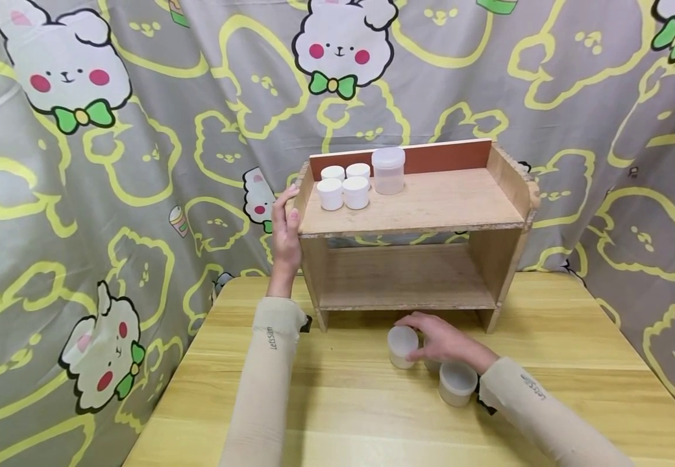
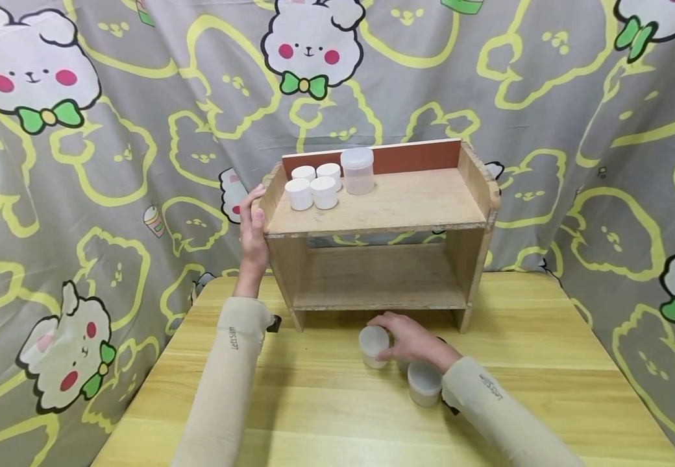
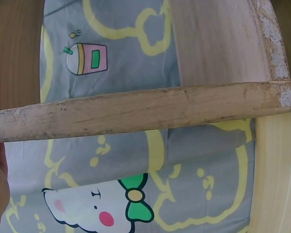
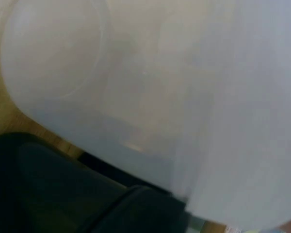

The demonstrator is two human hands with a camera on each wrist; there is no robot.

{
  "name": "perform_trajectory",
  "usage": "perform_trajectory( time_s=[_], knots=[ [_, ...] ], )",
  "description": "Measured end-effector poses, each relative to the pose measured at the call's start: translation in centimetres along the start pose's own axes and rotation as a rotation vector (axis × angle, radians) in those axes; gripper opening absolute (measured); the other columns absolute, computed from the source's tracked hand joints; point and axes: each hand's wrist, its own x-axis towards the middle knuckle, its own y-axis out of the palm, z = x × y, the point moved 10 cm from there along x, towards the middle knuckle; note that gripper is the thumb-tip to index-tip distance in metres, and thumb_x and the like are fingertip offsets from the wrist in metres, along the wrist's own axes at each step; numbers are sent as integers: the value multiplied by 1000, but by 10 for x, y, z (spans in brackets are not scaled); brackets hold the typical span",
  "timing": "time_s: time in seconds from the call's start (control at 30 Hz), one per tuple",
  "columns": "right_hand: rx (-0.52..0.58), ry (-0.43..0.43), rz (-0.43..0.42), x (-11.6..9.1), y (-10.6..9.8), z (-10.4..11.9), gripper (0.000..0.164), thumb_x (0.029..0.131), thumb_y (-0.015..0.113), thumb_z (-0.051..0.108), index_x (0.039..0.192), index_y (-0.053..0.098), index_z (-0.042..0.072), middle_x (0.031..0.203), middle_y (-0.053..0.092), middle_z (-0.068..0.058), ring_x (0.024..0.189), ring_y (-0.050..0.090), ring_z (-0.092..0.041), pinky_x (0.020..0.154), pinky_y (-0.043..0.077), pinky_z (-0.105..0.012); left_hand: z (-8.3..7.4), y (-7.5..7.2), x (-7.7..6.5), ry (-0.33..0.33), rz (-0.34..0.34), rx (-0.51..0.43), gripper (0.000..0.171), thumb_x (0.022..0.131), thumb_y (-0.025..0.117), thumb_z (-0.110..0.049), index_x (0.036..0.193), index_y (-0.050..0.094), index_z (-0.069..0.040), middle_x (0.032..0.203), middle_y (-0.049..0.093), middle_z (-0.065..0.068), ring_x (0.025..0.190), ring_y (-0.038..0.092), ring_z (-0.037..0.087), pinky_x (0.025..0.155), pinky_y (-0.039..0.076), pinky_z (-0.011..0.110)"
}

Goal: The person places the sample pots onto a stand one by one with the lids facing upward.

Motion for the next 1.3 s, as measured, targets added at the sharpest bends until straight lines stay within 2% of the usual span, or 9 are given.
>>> perform_trajectory(
  time_s=[0.13,0.23,0.37,0.83,1.0,1.13,1.3],
  knots=[
    [4,-6,0,0,0,1,63,80,89,27,136,64,11,136,65,-13,122,62,-37,97,52,-56,-21,2,0,-6,2,-6,41,100,38,-7,137,45,9,150,45,29,150,37,37,125,23,43],
    [8,-12,-4,1,-1,2,62,80,90,26,134,65,11,134,66,-12,120,63,-36,96,52,-56,-34,3,0,-11,10,-13,41,100,39,-7,136,44,11,149,45,30,149,37,37,125,23,42],
    [31,-13,-18,0,-5,3,61,79,90,25,133,65,12,130,67,-9,118,64,-32,96,53,-53,-36,4,1,-15,12,-17,40,99,39,-6,136,44,10,149,45,30,149,38,34,125,23,43],
    [136,-75,-77,-2,-23,7,67,81,89,31,138,62,10,126,69,-5,108,67,-22,91,56,-46,-37,3,0,-15,13,-15,41,100,39,-6,137,44,11,149,45,29,149,37,37,124,24,44],
    [162,-89,-112,-5,-33,14,67,81,89,33,139,62,14,125,68,-2,108,66,-19,91,56,-39,-39,3,0,-6,15,-12,41,99,39,-5,136,44,11,148,45,31,148,38,37,124,24,44],
    [187,-86,-147,-8,-42,22,66,79,90,32,138,62,18,123,67,2,107,65,-17,92,56,-38,-37,2,0,-11,12,-6,41,99,39,-5,135,44,12,148,45,31,148,39,35,125,24,44],
    [218,-70,-156,-8,-50,29,65,79,90,32,137,62,22,123,66,7,108,63,-13,96,56,-41,-13,1,0,-17,4,13,43,100,38,-8,139,44,8,152,44,27,150,37,35,125,22,45]
  ],
)
